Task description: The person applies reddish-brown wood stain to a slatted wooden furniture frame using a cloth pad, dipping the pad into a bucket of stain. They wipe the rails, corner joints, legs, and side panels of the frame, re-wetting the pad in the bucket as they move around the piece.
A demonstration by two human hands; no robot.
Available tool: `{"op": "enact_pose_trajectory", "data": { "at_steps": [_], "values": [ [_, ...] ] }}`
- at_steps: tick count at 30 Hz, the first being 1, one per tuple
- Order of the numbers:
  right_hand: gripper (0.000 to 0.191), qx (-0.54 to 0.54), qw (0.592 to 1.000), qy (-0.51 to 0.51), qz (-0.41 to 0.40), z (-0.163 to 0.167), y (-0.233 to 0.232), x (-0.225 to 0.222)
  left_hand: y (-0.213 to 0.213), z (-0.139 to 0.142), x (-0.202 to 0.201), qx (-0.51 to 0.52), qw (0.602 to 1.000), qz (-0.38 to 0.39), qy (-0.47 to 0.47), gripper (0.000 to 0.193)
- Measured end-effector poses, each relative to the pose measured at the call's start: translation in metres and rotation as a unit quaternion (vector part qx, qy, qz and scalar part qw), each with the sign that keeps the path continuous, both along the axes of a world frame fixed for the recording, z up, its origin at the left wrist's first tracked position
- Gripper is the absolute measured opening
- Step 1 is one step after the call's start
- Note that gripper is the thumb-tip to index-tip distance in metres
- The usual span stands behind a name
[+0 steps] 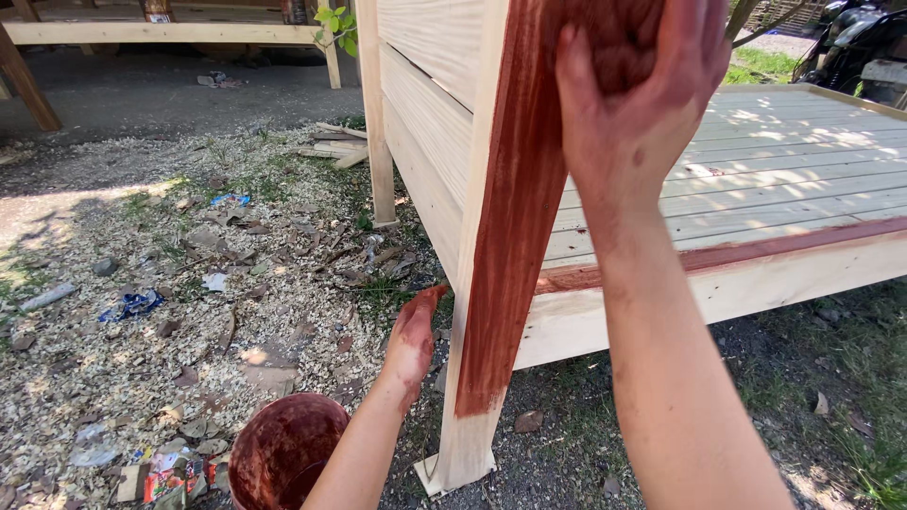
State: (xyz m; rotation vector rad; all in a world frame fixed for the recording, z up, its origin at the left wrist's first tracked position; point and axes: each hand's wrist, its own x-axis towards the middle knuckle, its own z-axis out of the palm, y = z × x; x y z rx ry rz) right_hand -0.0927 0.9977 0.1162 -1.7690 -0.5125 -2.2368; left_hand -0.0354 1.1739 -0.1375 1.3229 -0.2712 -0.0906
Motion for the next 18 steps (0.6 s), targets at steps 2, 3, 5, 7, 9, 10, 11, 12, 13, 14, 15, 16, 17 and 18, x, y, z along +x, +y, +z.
{"op": "enact_pose_trajectory", "data": {
  "at_steps": [2,3,5,7,9,10,11,12,13,14,15,16,17,18],
  "values": [
    [0.045,0.037,0.997,0.053,-0.038,-0.051,0.013,-0.008,0.001,0.002,-0.001,0.016,1.000,0.005,0.000,0.060],
    [0.051,0.023,0.996,0.069,-0.059,-0.087,0.018,-0.017,0.002,0.004,-0.002,0.025,1.000,0.009,-0.002,0.060],
    [0.054,0.045,0.987,0.143,-0.051,-0.163,0.030,-0.033,0.003,0.011,-0.008,0.030,0.999,0.034,-0.011,0.059],
    [0.058,0.045,0.973,0.222,-0.038,-0.231,0.034,-0.047,0.003,0.020,-0.014,0.053,0.997,0.053,-0.006,0.059],
    [0.065,-0.019,0.952,0.306,-0.014,-0.274,0.030,-0.055,0.004,0.030,-0.022,0.086,0.994,0.069,0.011,0.060],
    [0.066,-0.028,0.952,0.304,-0.013,-0.282,0.027,-0.055,0.005,0.037,-0.023,0.095,0.992,0.078,-0.020,0.060],
    [0.067,-0.036,0.953,0.302,-0.011,-0.281,0.024,-0.054,0.007,0.043,-0.026,0.106,0.989,0.088,-0.051,0.061],
    [0.069,-0.045,0.953,0.301,-0.008,-0.269,0.020,-0.051,0.010,0.051,-0.026,0.116,0.985,0.098,-0.081,0.061],
    [0.067,-0.056,0.958,0.280,-0.012,-0.249,0.018,-0.048,0.014,0.059,-0.024,0.124,0.983,0.102,-0.090,0.061],
    [0.065,-0.068,0.963,0.261,-0.016,-0.220,0.017,-0.043,0.017,0.067,-0.023,0.131,0.981,0.106,-0.098,0.062],
    [0.063,-0.080,0.967,0.240,-0.023,-0.184,0.017,-0.040,0.019,0.075,-0.021,0.137,0.979,0.110,-0.107,0.062],
    [0.059,-0.078,0.973,0.215,-0.018,-0.144,0.017,-0.037,0.020,0.083,-0.020,0.127,0.979,0.106,-0.115,0.063],
    [0.055,-0.077,0.979,0.187,-0.014,-0.099,0.018,-0.035,0.021,0.092,-0.018,0.117,0.980,0.103,-0.125,0.064],
    [0.055,-0.085,0.986,0.144,-0.016,-0.053,0.019,-0.036,0.020,0.101,-0.016,0.106,0.980,0.100,-0.134,0.065]
  ]
}}
